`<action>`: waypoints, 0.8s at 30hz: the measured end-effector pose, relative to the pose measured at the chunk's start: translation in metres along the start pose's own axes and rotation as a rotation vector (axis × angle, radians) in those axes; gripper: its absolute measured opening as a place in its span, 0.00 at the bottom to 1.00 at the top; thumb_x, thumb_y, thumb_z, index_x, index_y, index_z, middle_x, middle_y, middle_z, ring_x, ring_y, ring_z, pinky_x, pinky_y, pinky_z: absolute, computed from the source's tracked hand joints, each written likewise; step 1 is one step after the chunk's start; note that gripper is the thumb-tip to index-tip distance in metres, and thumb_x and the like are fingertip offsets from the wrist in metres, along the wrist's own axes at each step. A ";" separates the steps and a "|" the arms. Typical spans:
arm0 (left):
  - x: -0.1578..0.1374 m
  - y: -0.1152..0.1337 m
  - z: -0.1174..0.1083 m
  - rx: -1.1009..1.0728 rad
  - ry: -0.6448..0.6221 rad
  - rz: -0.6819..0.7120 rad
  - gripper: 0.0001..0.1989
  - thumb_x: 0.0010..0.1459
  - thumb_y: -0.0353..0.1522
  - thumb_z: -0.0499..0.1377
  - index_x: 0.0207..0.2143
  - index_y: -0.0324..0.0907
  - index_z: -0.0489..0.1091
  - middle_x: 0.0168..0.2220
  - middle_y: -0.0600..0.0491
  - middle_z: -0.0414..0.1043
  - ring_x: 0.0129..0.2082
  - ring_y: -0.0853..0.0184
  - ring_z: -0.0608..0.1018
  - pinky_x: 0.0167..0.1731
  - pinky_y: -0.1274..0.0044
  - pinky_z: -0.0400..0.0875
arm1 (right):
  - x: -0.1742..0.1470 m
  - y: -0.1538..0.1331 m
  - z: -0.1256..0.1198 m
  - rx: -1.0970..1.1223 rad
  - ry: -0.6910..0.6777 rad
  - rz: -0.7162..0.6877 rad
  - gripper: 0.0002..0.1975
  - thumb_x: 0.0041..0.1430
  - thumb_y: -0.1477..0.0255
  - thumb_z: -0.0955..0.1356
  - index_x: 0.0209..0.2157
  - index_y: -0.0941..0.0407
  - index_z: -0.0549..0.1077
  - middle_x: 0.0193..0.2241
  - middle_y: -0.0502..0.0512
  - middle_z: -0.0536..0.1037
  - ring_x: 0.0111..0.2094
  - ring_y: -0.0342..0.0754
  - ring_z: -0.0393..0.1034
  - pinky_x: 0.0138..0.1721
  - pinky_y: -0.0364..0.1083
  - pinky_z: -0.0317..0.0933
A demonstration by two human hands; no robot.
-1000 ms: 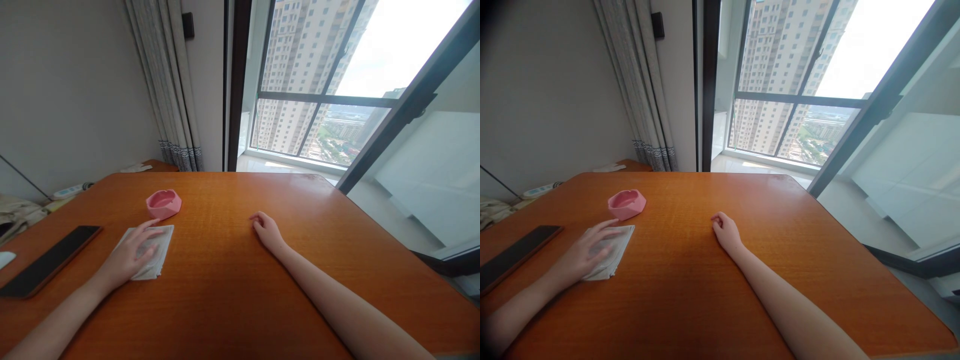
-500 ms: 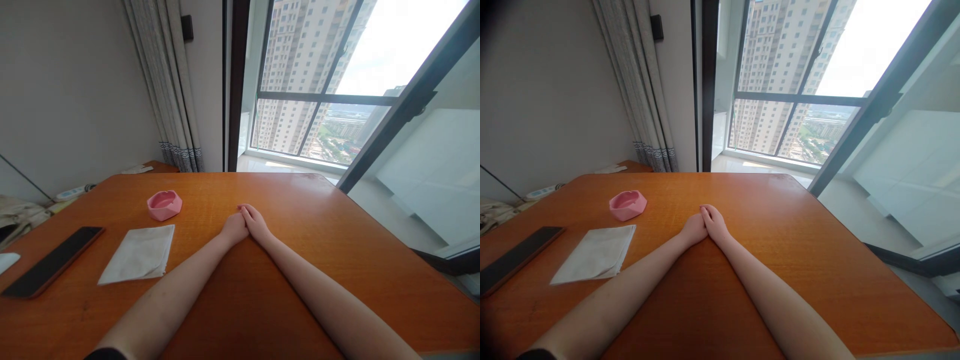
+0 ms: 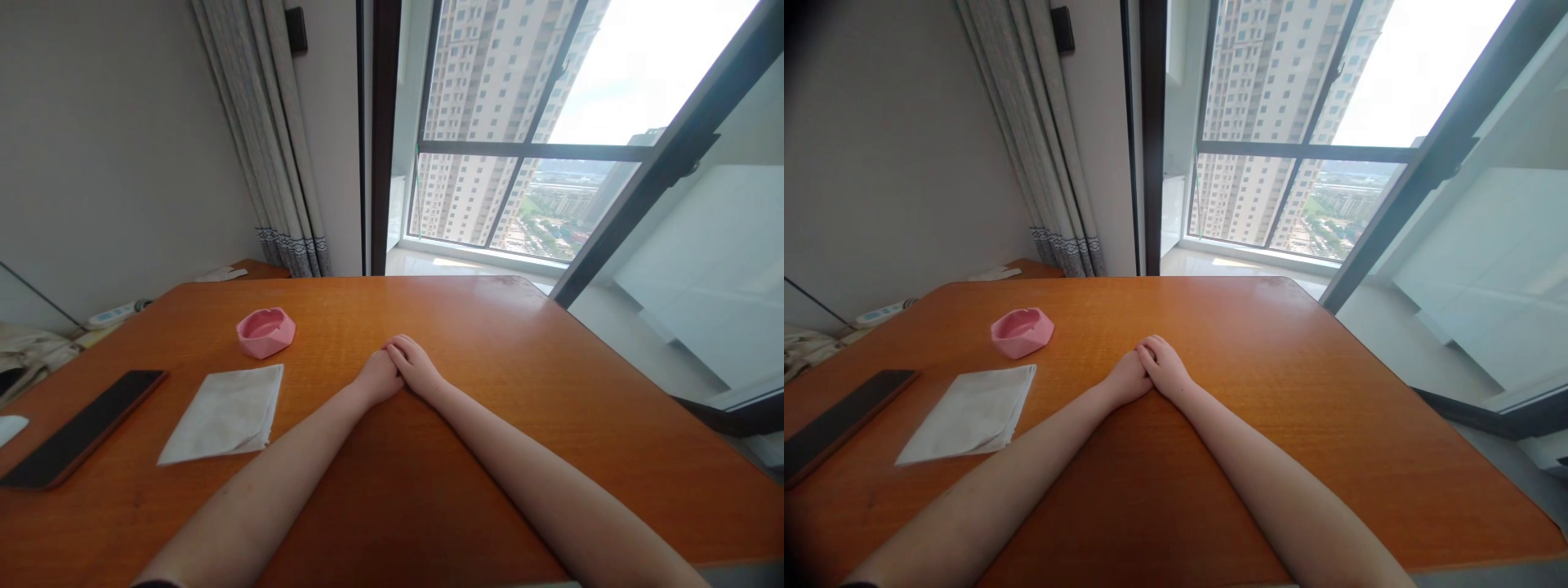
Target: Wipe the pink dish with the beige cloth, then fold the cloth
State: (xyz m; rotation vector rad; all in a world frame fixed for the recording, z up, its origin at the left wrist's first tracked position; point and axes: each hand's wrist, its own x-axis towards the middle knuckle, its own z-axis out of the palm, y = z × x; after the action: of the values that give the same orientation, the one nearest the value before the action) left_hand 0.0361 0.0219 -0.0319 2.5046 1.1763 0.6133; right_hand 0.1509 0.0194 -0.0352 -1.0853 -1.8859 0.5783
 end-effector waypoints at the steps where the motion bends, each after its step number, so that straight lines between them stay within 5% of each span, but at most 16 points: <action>1: 0.000 0.000 0.000 0.001 0.000 0.000 0.18 0.48 0.25 0.53 0.43 0.33 0.70 0.44 0.43 0.74 0.44 0.60 0.75 0.46 0.72 0.69 | 0.000 0.001 0.000 0.001 0.002 0.000 0.10 0.61 0.71 0.59 0.34 0.54 0.72 0.34 0.53 0.72 0.39 0.47 0.66 0.44 0.47 0.59; 24: -0.001 -0.003 0.002 -0.020 0.024 0.006 0.18 0.52 0.25 0.49 0.44 0.32 0.70 0.43 0.42 0.74 0.43 0.60 0.75 0.44 0.72 0.70 | 0.001 0.003 0.001 -0.002 -0.009 0.011 0.11 0.61 0.71 0.59 0.34 0.54 0.72 0.33 0.53 0.72 0.39 0.47 0.66 0.44 0.47 0.59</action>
State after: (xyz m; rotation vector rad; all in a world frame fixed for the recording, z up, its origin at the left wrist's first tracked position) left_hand 0.0347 0.0229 -0.0356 2.4918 1.1649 0.6549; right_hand 0.1515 0.0218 -0.0380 -1.0965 -1.8897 0.5888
